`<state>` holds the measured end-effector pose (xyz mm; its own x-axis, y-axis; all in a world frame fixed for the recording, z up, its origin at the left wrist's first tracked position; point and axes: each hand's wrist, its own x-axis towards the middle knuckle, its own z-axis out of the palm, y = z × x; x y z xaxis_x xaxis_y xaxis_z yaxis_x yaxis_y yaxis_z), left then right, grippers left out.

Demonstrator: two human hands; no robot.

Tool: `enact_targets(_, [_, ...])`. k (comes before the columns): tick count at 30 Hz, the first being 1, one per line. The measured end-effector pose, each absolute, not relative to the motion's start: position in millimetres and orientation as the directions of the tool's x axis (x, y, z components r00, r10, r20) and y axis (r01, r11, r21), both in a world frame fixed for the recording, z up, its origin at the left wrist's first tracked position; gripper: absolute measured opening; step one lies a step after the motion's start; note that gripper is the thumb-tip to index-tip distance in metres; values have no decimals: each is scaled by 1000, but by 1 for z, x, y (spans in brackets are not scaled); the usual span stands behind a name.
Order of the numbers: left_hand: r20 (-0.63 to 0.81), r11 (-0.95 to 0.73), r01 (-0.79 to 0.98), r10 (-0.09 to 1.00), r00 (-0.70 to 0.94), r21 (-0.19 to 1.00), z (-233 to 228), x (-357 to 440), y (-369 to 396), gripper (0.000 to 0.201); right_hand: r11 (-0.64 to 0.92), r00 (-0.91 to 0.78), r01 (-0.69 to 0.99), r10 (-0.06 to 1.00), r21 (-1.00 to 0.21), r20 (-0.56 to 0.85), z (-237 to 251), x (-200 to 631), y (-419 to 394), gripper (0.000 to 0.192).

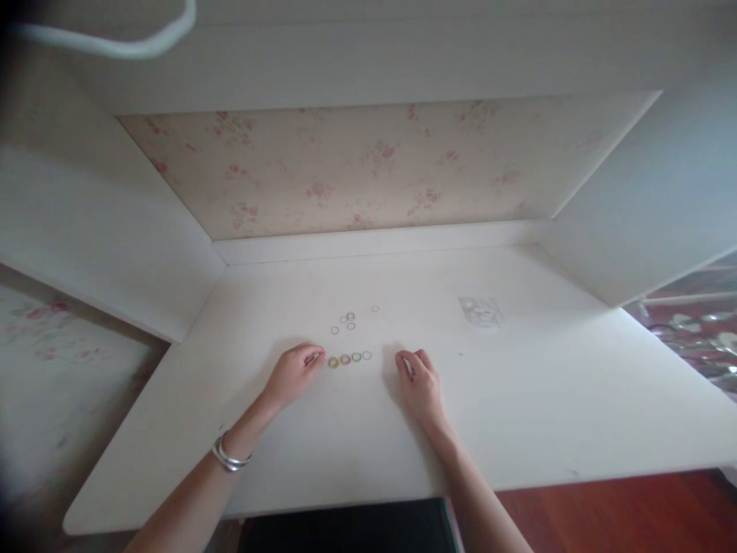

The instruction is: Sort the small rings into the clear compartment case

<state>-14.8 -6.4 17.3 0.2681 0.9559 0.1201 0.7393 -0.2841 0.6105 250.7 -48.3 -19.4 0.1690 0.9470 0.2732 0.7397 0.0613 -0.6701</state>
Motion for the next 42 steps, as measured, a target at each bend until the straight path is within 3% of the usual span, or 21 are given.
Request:
enact_targets(6, [91, -322, 862, 946, 312, 392, 21, 7, 53, 23, 63, 141, 734, 960, -676, 243, -19, 250, -46, 33])
enact_targets(9, [64, -342, 868, 937, 343, 360, 20, 13, 73, 20, 61, 140, 730, 962, -681, 235, -19, 252, -45, 34])
enact_targets(23, [-38, -397, 872, 905, 425, 288, 10, 23, 84, 20, 68, 135, 717, 963, -694, 234, -24, 255, -41, 33])
enact_targets(33, [72, -560, 732, 810, 582, 389, 36, 41, 26, 20, 69, 134, 719, 963, -691, 236, -26, 253, -41, 33])
enact_targets(42, [74, -629, 722, 767, 638, 287, 28, 64, 11, 19, 68, 128, 722, 965, -689, 229, -27, 253, -43, 30])
